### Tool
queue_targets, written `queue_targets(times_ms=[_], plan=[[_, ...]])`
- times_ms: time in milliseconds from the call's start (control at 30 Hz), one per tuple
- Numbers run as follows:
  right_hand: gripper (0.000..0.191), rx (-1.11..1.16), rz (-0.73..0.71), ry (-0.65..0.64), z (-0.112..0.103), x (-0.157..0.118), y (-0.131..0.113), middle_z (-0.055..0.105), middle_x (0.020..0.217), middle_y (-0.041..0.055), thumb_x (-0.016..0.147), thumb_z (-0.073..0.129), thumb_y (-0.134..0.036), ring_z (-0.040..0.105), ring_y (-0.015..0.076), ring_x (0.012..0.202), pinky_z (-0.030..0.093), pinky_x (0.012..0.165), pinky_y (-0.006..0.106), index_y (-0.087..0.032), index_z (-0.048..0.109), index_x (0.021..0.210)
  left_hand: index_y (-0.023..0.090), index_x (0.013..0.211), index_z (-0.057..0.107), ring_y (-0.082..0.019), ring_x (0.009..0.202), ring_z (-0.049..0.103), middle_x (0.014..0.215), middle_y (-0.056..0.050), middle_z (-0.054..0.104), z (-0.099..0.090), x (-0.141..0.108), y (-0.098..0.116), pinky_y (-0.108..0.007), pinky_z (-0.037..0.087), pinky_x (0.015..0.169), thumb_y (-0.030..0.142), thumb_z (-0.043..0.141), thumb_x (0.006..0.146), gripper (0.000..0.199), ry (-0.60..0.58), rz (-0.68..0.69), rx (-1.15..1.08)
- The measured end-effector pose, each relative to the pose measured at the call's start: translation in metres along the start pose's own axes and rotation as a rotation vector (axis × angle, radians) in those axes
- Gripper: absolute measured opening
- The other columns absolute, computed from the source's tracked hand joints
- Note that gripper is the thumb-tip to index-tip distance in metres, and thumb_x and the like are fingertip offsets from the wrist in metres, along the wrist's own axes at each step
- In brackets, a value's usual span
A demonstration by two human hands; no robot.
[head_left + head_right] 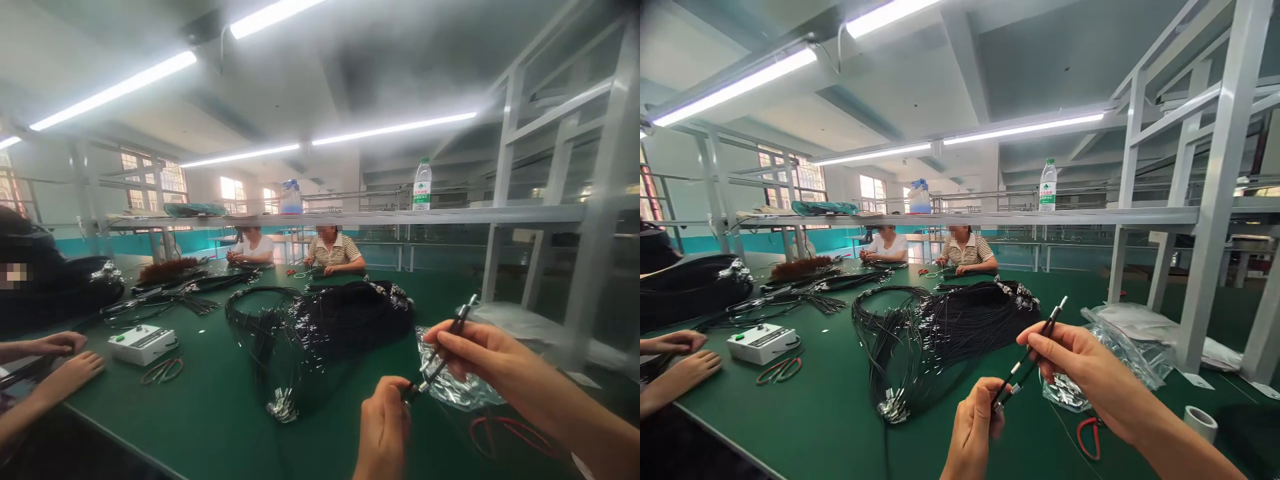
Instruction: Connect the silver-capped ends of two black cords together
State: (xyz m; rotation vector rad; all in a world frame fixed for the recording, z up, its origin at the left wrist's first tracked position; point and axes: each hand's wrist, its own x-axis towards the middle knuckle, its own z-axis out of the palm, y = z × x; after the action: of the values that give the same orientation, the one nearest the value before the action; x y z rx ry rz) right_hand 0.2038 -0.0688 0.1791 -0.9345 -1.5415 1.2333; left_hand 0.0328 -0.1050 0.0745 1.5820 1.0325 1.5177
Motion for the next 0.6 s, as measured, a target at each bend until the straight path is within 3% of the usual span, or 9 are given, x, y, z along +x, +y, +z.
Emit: queue_targets(times_ms=[100,233,467,600], plan=[[0.051,-0.019,-0.051,0.002,0.003,0.003,-0.005,0.056,0.064,0.0047,0.061,0.078,-0.059,0.044,0.0119,0.053,0.037,0.052,0.026,-0.015,0.073,0.086,0.011,0.097,0.065,-0.014,0.066,0.051,0.068,-0.004,0.055,-0.008,0.005,0.010,-0.027,0.040,0.063,0.069,0.022,0.090,0.072,0.021,0.011,0.006],[0.051,-0.041,-0.137,-0.002,0.008,0.011,-0.024,0.057,0.063,0.0054,0.057,0.080,-0.060,0.042,0.0086,0.046,0.032,0.044,0.024,-0.013,0.071,0.073,0.015,0.103,0.066,-0.019,0.091,0.057,0.094,-0.007,0.066,-0.023,0.021,0.043,-0.030,0.043,0.083,0.053,0.038,0.094,0.048,0.005,0.059,0.069],[0.033,-0.104,-0.260,-0.056,0.022,0.019,-0.081,0.056,0.052,0.0011,0.071,0.072,-0.041,0.043,0.0034,0.039,0.026,0.039,0.017,-0.008,0.072,0.077,0.011,0.101,0.066,-0.011,0.079,0.056,0.084,-0.002,0.062,-0.034,0.053,0.118,-0.025,0.042,0.077,0.033,0.064,0.083,0.028,-0.291,0.036,-0.115],[0.019,-0.065,-0.220,0.038,0.043,0.007,-0.120,0.050,0.042,-0.0032,0.075,0.064,-0.019,0.040,0.0001,0.035,0.018,0.039,0.017,0.000,0.070,0.075,0.010,0.091,0.067,-0.009,0.071,0.053,0.079,-0.001,0.061,-0.041,0.064,0.141,-0.025,0.041,0.073,0.029,0.068,0.080,0.022,-0.368,0.060,-0.122]])
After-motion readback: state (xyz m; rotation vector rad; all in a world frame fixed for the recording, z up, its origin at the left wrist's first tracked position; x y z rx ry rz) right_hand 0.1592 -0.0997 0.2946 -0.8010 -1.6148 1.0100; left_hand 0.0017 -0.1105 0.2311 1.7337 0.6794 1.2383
